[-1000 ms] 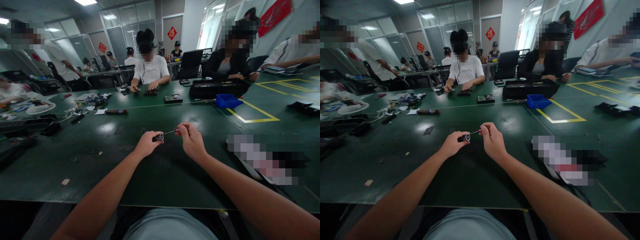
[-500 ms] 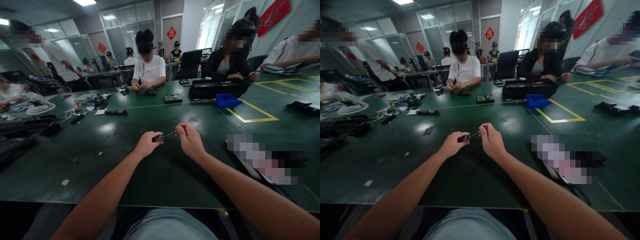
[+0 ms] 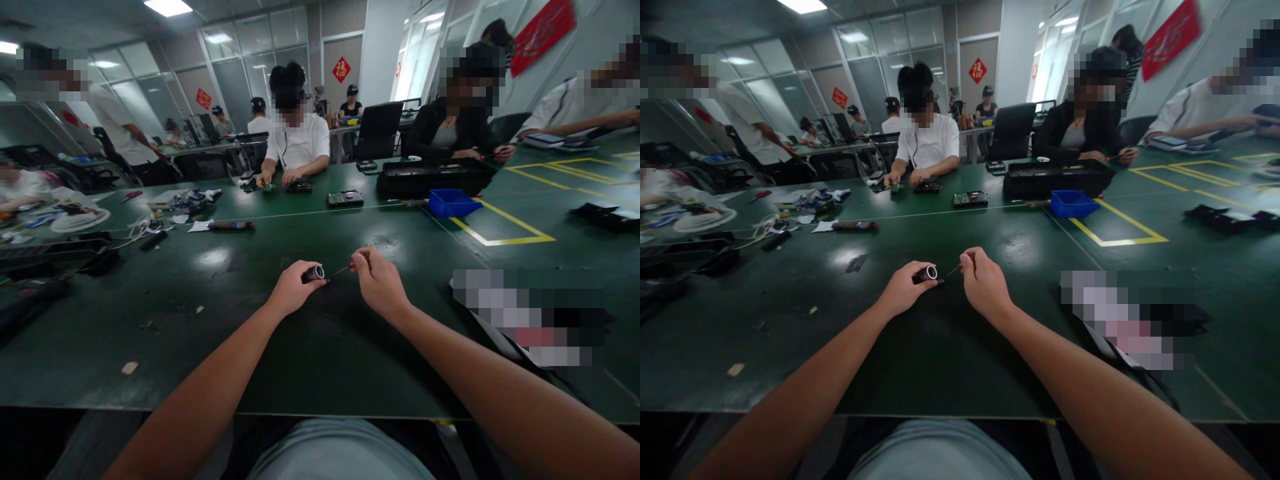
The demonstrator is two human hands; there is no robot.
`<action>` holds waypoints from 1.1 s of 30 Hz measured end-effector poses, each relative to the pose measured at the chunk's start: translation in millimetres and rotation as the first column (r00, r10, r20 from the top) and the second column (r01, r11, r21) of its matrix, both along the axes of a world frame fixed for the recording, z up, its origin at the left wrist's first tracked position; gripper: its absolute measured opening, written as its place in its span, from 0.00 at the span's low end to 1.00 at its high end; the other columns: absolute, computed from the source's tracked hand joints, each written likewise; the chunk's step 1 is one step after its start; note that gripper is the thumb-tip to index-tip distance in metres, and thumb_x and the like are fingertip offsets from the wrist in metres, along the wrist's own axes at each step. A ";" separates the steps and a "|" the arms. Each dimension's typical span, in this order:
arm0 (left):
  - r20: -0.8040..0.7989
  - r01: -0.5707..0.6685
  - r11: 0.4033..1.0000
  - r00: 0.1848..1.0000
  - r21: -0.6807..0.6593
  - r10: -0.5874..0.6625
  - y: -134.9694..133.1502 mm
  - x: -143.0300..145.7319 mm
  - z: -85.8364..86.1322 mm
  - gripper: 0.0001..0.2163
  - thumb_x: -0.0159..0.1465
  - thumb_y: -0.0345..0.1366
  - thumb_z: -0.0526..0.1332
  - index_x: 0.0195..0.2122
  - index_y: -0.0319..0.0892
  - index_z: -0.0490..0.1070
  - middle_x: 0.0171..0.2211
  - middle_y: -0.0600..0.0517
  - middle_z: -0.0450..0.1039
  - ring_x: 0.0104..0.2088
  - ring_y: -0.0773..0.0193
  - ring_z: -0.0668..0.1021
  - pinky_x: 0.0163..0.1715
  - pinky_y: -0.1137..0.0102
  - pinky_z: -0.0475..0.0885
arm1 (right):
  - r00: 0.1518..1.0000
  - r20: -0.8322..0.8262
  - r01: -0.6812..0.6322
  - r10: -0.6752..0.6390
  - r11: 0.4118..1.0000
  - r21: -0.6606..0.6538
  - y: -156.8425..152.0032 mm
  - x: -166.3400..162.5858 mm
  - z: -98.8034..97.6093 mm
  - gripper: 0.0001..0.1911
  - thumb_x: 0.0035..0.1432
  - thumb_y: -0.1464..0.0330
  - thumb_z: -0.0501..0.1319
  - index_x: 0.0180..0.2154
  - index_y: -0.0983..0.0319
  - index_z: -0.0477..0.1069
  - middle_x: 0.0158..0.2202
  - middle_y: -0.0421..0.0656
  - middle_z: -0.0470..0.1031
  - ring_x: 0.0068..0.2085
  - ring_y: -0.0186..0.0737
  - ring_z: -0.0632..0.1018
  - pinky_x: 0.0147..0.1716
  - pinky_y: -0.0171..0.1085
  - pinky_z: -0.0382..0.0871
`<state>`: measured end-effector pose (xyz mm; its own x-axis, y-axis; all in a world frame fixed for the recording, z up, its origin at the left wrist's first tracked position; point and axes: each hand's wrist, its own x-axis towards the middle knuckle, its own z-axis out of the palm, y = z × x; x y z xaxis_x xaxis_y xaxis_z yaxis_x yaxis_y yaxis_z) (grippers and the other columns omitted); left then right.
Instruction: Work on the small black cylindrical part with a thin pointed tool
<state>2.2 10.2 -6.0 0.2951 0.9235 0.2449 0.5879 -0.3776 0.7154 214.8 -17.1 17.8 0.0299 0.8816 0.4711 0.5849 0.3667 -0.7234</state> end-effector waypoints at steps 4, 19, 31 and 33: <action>0.242 0.002 0.995 0.970 -0.100 0.022 4.2 -0.6 -2.6 0.18 0.61 0.36 0.66 0.52 0.43 0.71 0.46 0.48 0.75 0.46 0.59 0.77 0.50 0.63 0.70 | 1.000 -0.018 -0.018 0.018 1.000 0.001 -0.4 1.1 0.2 0.11 0.68 0.61 0.50 0.37 0.58 0.67 0.31 0.44 0.78 0.34 0.44 0.79 0.34 0.41 0.66; 0.194 0.000 0.953 0.979 -0.303 0.062 8.3 9.8 20.8 0.12 0.65 0.42 0.54 0.44 0.42 0.70 0.35 0.49 0.73 0.27 0.66 0.73 0.24 0.72 0.64 | 0.997 -0.059 -0.049 0.050 0.999 0.015 -0.8 4.1 3.5 0.12 0.68 0.60 0.50 0.39 0.59 0.68 0.32 0.43 0.78 0.36 0.43 0.80 0.35 0.40 0.68; -0.504 0.029 0.996 0.861 -0.082 -0.067 3.6 24.3 17.8 0.17 0.63 0.50 0.61 0.48 0.47 0.76 0.43 0.48 0.77 0.41 0.54 0.77 0.38 0.65 0.70 | 0.983 -0.180 -0.031 0.026 0.999 -0.025 3.5 8.4 9.1 0.13 0.68 0.59 0.50 0.39 0.59 0.68 0.33 0.43 0.78 0.36 0.43 0.80 0.39 0.42 0.69; -0.545 0.057 0.998 0.836 -0.036 -0.067 2.1 26.2 16.5 0.15 0.63 0.48 0.61 0.47 0.48 0.77 0.44 0.48 0.77 0.42 0.54 0.77 0.38 0.65 0.70 | 0.982 -0.187 -0.031 0.025 0.999 -0.032 3.4 8.2 9.2 0.13 0.68 0.59 0.51 0.38 0.59 0.68 0.33 0.43 0.78 0.36 0.43 0.80 0.39 0.42 0.69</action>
<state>28.4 12.3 10.5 0.4329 0.9014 0.0115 0.8605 -0.4170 0.2928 223.0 -13.7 26.9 0.0892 0.8989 0.4291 0.4285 0.3542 -0.8312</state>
